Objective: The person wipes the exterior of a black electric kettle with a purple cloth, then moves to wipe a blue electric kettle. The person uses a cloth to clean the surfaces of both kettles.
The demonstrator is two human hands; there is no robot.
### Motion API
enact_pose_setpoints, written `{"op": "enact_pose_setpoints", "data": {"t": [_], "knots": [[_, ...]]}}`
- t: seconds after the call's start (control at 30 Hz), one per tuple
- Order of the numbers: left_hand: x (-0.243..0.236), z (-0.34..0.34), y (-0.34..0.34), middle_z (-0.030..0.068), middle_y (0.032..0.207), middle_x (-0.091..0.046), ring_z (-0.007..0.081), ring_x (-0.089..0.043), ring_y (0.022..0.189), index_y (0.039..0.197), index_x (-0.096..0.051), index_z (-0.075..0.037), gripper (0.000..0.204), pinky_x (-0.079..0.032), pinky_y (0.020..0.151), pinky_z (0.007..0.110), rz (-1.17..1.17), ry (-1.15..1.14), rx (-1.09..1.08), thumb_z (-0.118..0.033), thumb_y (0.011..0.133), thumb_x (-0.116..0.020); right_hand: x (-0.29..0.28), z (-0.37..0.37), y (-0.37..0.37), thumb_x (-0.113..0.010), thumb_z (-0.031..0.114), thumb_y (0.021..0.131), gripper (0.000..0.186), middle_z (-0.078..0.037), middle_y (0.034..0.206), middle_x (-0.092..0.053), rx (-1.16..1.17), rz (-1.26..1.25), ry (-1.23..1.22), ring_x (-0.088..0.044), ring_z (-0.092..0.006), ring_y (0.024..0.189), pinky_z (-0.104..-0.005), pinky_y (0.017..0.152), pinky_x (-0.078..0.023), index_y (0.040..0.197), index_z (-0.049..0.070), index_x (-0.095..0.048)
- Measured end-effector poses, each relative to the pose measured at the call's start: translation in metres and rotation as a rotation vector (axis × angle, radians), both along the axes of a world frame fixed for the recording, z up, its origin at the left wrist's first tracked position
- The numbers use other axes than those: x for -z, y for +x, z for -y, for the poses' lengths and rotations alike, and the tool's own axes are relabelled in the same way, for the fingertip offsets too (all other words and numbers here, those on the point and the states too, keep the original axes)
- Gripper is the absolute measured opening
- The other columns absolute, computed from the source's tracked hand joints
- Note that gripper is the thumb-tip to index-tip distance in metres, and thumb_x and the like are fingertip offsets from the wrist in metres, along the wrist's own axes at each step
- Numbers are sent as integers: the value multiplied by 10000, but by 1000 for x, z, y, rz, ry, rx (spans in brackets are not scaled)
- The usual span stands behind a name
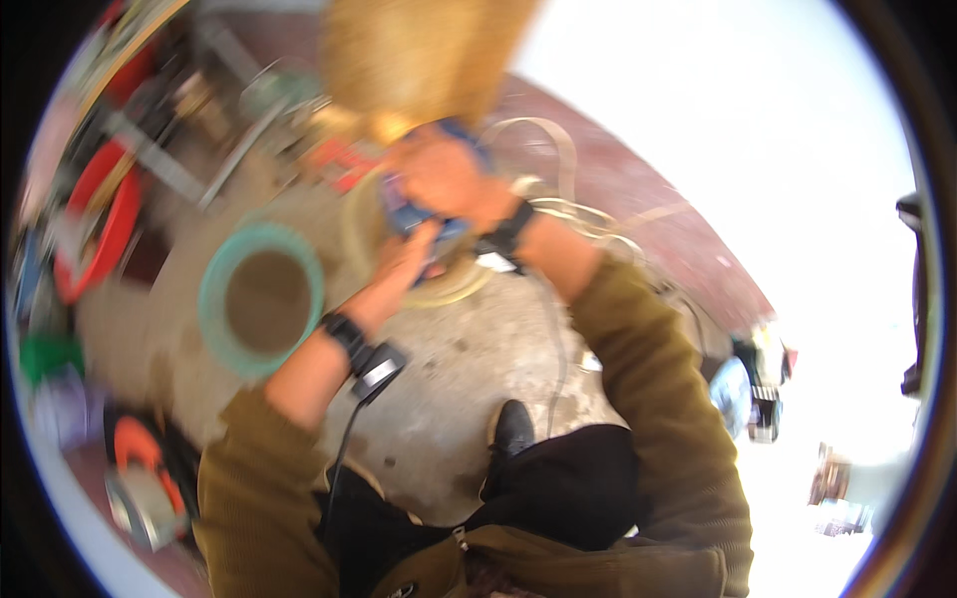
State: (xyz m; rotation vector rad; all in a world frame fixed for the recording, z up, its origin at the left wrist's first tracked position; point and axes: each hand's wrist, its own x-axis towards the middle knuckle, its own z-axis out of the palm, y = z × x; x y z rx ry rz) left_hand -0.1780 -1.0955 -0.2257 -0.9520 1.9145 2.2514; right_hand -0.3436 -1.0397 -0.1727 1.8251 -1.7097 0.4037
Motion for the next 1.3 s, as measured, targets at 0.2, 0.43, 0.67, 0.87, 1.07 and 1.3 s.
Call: {"op": "enact_pose_setpoints", "data": {"t": [0.2, 0.43, 0.67, 0.87, 1.07, 1.3], "knots": [[-9, 13, -4, 18, 936, -669, 162, -701, 738, 1165, -665, -142, 656, -521, 633, 303, 213, -31, -24, -703, 827, -698, 0, 3, 4, -619, 228, 841, 565, -46, 1046, -752, 102, 244, 227, -671, -340, 963, -457, 798, -545, 1403, 281, -597], [15, 22, -12, -18, 865, -626, 139, -694, 738, 1119, -631, -191, 629, -436, 622, 296, 209, 32, -28, -751, 837, -675, 11, 9, 10, -667, 275, 839, 308, 65, 1146, -708, 276, 244, 304, -583, -314, 1091, -424, 846, -518, 1133, 270, -762], [14, 22, -19, -19, 849, -642, 122, -701, 763, 1133, -643, -184, 621, -404, 538, 285, 283, 3, -9, -745, 865, -648, -7, 3, 17, -669, 309, 788, 346, 37, 1163, -729, 357, 266, 312, -600, -338, 1106, -456, 850, -523, 1117, 270, -768], [11, 8, -10, 16, 881, -672, 163, -703, 731, 1126, -684, -131, 604, -550, 659, 276, 95, 92, -4, -668, 854, -731, -7, -3, 6, -521, 602, 917, 482, -84, 1023, -767, 133, 614, 238, -683, -370, 950, -473, 872, -521, 1012, 219, -799], [-4, -3, -8, 123, 777, -727, 239, -721, 664, 988, -716, 30, 773, -544, 657, 345, 137, -207, 20, -726, 877, -602, -12, -4, 7, -617, 364, 956, 265, -46, 1134, -700, 244, 493, 355, -602, -347, 1030, -439, 905, -517, 1120, 193, -735], [-26, -8, -6, 136, 768, -746, 297, -739, 798, 875, -712, 11, 791, -555, 772, 409, 248, -351, 79, -748, 900, -492, -8, -10, 5, -698, 306, 920, 343, -54, 1200, -665, 221, 541, 242, -594, -360, 1116, -447, 951, -517, 1238, 176, -683]]}}
